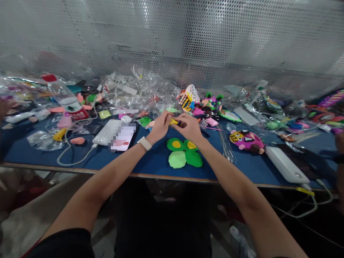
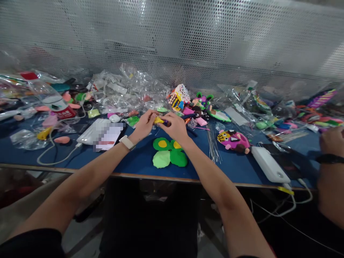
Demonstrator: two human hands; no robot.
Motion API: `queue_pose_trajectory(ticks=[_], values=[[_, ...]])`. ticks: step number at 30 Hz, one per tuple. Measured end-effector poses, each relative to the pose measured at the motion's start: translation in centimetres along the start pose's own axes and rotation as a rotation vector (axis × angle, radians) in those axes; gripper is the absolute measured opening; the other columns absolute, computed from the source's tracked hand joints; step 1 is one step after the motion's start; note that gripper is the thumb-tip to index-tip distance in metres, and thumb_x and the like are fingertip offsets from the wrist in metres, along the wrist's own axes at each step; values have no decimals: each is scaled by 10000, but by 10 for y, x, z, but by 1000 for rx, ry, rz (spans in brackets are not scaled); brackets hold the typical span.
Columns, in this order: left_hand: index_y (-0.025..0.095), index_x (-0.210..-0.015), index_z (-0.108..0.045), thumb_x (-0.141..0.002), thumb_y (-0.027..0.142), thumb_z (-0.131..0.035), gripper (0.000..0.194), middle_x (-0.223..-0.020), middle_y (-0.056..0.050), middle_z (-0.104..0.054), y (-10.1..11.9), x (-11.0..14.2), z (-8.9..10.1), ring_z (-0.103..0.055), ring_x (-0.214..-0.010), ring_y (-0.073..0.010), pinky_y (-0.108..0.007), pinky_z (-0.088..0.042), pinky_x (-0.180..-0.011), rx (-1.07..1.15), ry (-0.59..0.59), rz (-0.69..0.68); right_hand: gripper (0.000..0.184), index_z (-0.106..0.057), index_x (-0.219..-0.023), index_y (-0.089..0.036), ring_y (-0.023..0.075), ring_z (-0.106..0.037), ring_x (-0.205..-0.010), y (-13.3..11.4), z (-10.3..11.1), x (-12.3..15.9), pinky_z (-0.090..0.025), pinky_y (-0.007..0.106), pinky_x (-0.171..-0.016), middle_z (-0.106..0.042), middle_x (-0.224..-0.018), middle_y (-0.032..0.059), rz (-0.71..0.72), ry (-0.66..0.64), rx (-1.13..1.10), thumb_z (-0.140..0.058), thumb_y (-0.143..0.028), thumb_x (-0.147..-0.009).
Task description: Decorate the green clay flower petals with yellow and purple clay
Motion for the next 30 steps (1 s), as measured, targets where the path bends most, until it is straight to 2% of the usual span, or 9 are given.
queue_pose_trajectory(ticks=[3, 8, 13, 17, 22, 24, 27, 30], values=[[209, -1163, -670, -1172, 520, -419, 400, -1105, -96, -757, 2, 4, -3, -699, -1000, -229, -351, -544, -900, -46, -21, -52, 366, -875, -1130, -241, 212, -709, -763, -1, -2, 1, -615, 388, -783, -798, -1057, 83, 17, -31, -16, -797, -569, -986], [231, -1179, -640, -1175, 597, -349, 467, -1028, -84, -738, 1, 9, -12, -699, -930, -228, -361, -527, -840, -40, -26, -61, 428, -844, -1030, -234, 198, -667, -718, 3, -5, 2, -580, 370, -724, -783, -1028, 76, 8, -97, -73, -780, -653, -973], [238, -1151, -638, -1155, 693, -343, 543, -908, -51, -713, 2, 9, -11, -665, -772, -201, -342, -505, -730, -14, -25, -32, 215, -795, -954, -235, 182, -626, -672, 0, -6, 2, -548, 347, -683, -733, -922, 41, 10, -78, -53, -800, -449, -935], [250, -1082, -649, -1123, 770, -367, 593, -718, -2, -643, 1, 5, -7, -606, -597, -180, -344, -465, -658, 23, 11, 8, 117, -745, -917, -238, 187, -624, -684, 4, 1, -2, -574, 355, -703, -730, -926, 43, -20, 12, -26, -761, -353, -899], [247, -904, -610, -1048, 853, -475, 638, -636, 12, -613, -6, -4, -3, -580, -540, -170, -339, -441, -591, 92, 34, 79, 217, -676, -932, -230, 174, -659, -680, 17, 10, -7, -588, 352, -669, -723, -999, 62, -88, 46, -146, -725, -441, -942], [244, -869, -601, -1031, 865, -501, 649, -626, 10, -602, -9, -7, -1, -576, -551, -169, -332, -439, -580, 118, 53, 86, 281, -661, -958, -234, 184, -680, -688, 20, 11, -8, -588, 344, -642, -736, -961, 63, -117, 39, -193, -727, -507, -960], [236, -896, -620, -1018, 858, -543, 638, -668, 2, -623, -12, -9, 2, -595, -586, -166, -319, -457, -582, 168, 61, 92, 371, -657, -997, -239, 189, -693, -654, 20, 11, -9, -579, 325, -592, -744, -854, 38, -171, 13, -267, -735, -601, -965], [227, -946, -644, -1025, 832, -564, 615, -697, -6, -644, -13, -8, 1, -603, -596, -166, -320, -477, -592, 185, 55, 104, 454, -715, -1057, -225, 188, -716, -678, 19, 9, -7, -587, 316, -591, -781, -923, 53, -175, -14, -314, -768, -658, -929]])
Point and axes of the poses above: each hand's wrist, its own x-axis away from the middle knuckle, its own z-axis out of the back of the hand, y = z × x, the point moved 1 cm from there along -x, towards the middle knuckle
